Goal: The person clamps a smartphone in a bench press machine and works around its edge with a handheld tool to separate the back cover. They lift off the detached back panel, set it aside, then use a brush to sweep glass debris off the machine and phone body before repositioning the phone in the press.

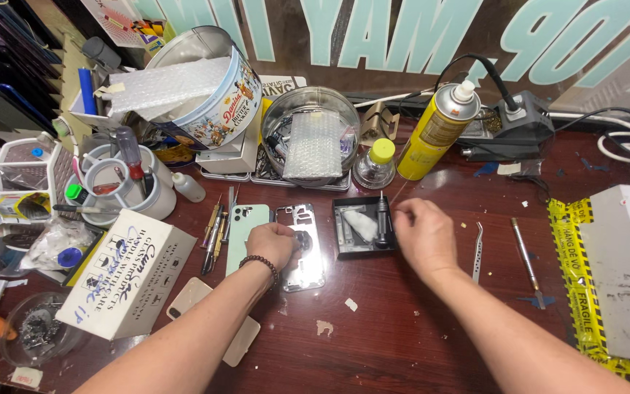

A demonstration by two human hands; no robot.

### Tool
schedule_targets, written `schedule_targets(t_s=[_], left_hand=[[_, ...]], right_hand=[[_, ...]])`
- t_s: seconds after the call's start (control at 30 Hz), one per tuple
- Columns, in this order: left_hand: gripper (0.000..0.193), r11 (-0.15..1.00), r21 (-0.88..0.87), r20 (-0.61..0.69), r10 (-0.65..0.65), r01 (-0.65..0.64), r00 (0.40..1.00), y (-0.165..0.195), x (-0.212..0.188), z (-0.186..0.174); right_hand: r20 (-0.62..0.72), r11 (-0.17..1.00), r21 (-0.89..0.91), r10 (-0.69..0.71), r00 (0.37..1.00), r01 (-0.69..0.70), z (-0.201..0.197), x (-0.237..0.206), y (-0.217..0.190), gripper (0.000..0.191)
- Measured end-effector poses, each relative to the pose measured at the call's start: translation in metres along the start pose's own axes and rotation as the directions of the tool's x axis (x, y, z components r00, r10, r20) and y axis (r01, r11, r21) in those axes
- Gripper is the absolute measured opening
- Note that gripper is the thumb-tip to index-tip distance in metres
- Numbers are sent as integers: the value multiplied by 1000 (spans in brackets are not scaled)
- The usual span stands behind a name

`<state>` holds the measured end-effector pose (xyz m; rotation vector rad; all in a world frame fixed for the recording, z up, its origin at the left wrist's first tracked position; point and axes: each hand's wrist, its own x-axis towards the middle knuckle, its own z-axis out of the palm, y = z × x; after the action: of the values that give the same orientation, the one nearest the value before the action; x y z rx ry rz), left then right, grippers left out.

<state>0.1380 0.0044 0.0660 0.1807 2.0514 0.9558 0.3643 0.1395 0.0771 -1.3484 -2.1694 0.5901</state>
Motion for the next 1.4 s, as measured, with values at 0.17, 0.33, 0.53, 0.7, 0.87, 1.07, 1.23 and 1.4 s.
schedule_targets(t_s=[0.17,0.33,0.53,0.7,0.87,1.07,1.23,1.4], left_hand=[[21,997,60,-54,50,-46,997,-8,-3,-11],[23,915,380,-308,262,-135,915,-19,1,-57],[64,819,571,-152,164,-49,975,-20,-11,-74],[70,809,587,-117,107,-18,987,-16,-24,-66],[64,816,578,-125,125,-30,984,-31,3,-70],[34,977,210,53,-32,21,998,-65,56,-88],[23,855,-410,262,-224,318,939,-73,63,-103],[29,802,-475,352,-204,362,914,-68,53,-106]], right_hand=[[214,967,167,-228,950,195,31,-11,-60,14],[455,982,33,-180,872,186,55,-23,-97,14],[559,978,-169,-8,829,124,56,-17,-114,18],[512,976,-100,-115,851,192,54,-19,-119,23],[634,1000,-8,22,773,-22,62,-26,-121,21],[861,811,98,222,458,-577,84,-42,-129,22],[827,735,67,337,449,-675,101,-49,-133,27],[785,616,72,450,425,-784,114,-45,-133,22]])
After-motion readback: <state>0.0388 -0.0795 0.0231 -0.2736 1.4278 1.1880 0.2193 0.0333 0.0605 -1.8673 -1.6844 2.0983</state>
